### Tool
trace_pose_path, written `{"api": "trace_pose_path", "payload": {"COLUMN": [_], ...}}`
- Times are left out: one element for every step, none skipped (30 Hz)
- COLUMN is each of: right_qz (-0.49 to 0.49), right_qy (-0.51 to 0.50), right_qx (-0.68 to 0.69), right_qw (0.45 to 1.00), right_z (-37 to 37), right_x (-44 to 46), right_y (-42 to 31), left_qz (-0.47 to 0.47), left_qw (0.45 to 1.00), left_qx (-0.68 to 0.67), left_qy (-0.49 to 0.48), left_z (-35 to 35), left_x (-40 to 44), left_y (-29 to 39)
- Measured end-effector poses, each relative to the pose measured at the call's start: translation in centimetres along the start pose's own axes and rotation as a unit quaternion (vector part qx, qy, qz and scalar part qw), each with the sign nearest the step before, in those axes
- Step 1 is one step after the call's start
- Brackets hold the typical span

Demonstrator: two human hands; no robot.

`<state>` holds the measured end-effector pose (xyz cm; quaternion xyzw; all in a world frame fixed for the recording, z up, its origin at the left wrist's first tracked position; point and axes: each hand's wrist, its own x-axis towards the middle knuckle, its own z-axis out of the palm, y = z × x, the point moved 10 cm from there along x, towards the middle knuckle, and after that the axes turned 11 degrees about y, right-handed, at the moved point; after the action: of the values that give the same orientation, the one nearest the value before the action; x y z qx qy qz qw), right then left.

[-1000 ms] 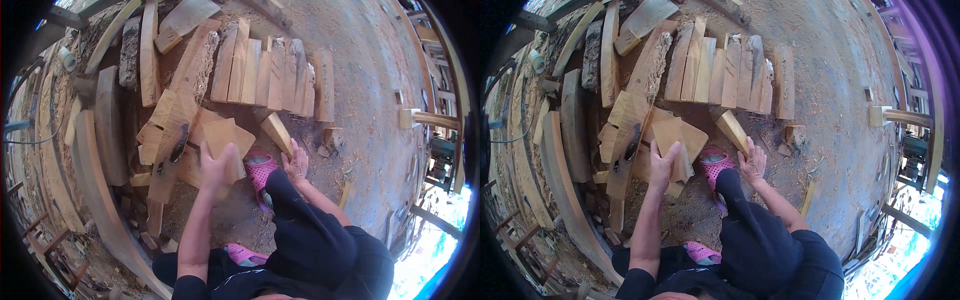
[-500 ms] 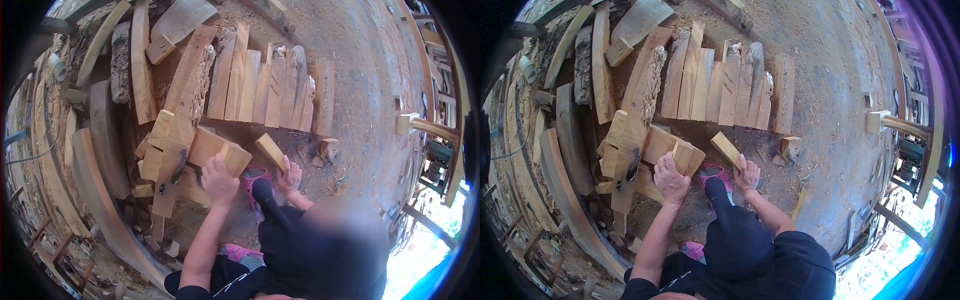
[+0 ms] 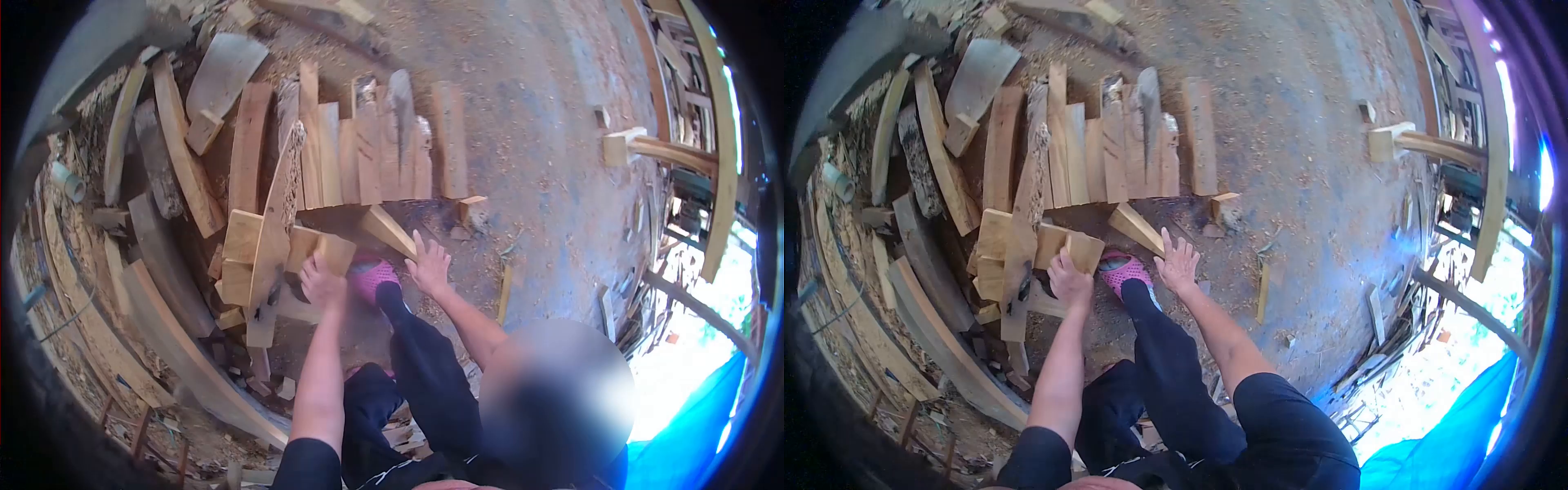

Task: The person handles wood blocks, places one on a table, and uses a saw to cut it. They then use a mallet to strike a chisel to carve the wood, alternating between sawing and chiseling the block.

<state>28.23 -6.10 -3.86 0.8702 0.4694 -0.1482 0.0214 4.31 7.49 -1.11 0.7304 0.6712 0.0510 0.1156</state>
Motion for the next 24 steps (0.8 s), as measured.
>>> {"api": "trace_pose_path", "payload": {"right_qz": [0.008, 0.043, 0.076, 0.075, 0.073, 0.107, 0.139, 0.164, 0.190, 0.212, 0.186, 0.163, 0.209, 0.250, 0.246, 0.170, 0.130, 0.046, -0.021, -0.109, -0.130, -0.228, -0.304, -0.336], "right_qy": [0.005, -0.036, -0.077, -0.099, -0.120, -0.135, -0.152, -0.189, -0.227, -0.212, -0.221, -0.231, -0.221, -0.212, -0.202, -0.170, -0.185, -0.067, -0.110, -0.118, -0.107, -0.038, 0.008, -0.101], "right_qx": [0.004, 0.052, 0.103, 0.175, 0.246, 0.258, 0.269, 0.250, 0.221, 0.228, 0.205, 0.180, 0.212, 0.247, 0.272, 0.298, 0.311, 0.417, 0.412, 0.405, 0.388, 0.415, 0.375, 0.319], "right_qw": [1.000, 0.997, 0.989, 0.977, 0.959, 0.951, 0.941, 0.935, 0.929, 0.926, 0.935, 0.942, 0.929, 0.912, 0.908, 0.924, 0.923, 0.905, 0.904, 0.900, 0.906, 0.880, 0.876, 0.881], "right_z": [-2.1, -2.2, -2.2, -2.1, -2.4, -3.4, -4.5, -7.0, -8.2, -11.0, -14.3, -17.0, -19.0, -20.9, -23.8, -23.8, -27.5, -32.6, -33.2, -39.0, -46.3, -51.9, -58.9, -64.7], "right_x": [-0.5, -1.7, -3.1, -4.8, -6.9, -9.2, -11.9, -15.7, -18.6, -19.3, -20.1, -21.1, -21.0, -19.6, -17.5, -15.2, -12.0, -8.1, -5.1, -2.5, -0.8, 0.6, 0.9, -0.3], "right_y": [0.2, 1.2, 2.1, 2.6, 3.1, 3.8, 4.4, 5.0, 6.0, 6.3, 5.7, 5.2, 5.1, 4.7, 3.4, 1.7, -0.6, -3.2, -6.4, -9.7, -11.8, -15.3, -18.1, -20.4], "left_qz": [0.010, -0.022, -0.053, -0.065, -0.054, -0.057, -0.061, -0.105, -0.142, -0.173, -0.198, -0.229, -0.228, -0.174, -0.168, -0.190, -0.200, -0.213, -0.193, -0.204, -0.215, -0.199, -0.172, -0.146], "left_qw": [1.000, 0.999, 0.994, 0.988, 0.989, 0.986, 0.983, 0.968, 0.956, 0.939, 0.922, 0.901, 0.904, 0.931, 0.933, 0.914, 0.907, 0.900, 0.902, 0.895, 0.887, 0.893, 0.899, 0.904], "left_qx": [0.000, -0.009, -0.016, -0.025, -0.020, -0.020, -0.019, -0.043, -0.090, -0.137, -0.191, -0.212, -0.188, -0.138, -0.118, -0.138, -0.148, -0.155, -0.150, -0.166, -0.179, -0.158, -0.136, -0.108], "left_qy": [0.002, -0.046, -0.093, -0.140, -0.135, -0.154, -0.175, -0.222, -0.240, -0.263, -0.273, -0.301, -0.309, -0.290, -0.296, -0.332, -0.341, -0.348, -0.355, -0.360, -0.368, -0.372, -0.379, -0.387], "left_z": [-1.2, -1.1, -1.1, -1.6, -3.2, -4.7, -6.6, -11.2, -12.9, -13.5, -9.2, -15.0, -17.8, -19.4, -19.9, -23.5, -25.1, -26.5, -27.7, -28.9, -29.7, -29.9, -29.3, -29.4], "left_x": [0.9, 1.7, 2.4, 3.1, 4.0, 4.3, 4.2, 4.2, 3.5, 2.6, 0.8, -0.1, -0.6, -0.7, -1.2, -1.8, -2.2, -2.6, -2.7, -3.2, -3.8, -4.3, -4.3, -4.1], "left_y": [0.4, -0.2, -1.0, -1.5, -1.4, -1.7, -2.1, -1.8, -2.4, -4.1, -10.9, -7.2, -7.4, -8.8, -10.4, -7.7, -6.7, -6.6, -5.6, -5.2, -5.0, -5.0, -5.3, -5.5]}}
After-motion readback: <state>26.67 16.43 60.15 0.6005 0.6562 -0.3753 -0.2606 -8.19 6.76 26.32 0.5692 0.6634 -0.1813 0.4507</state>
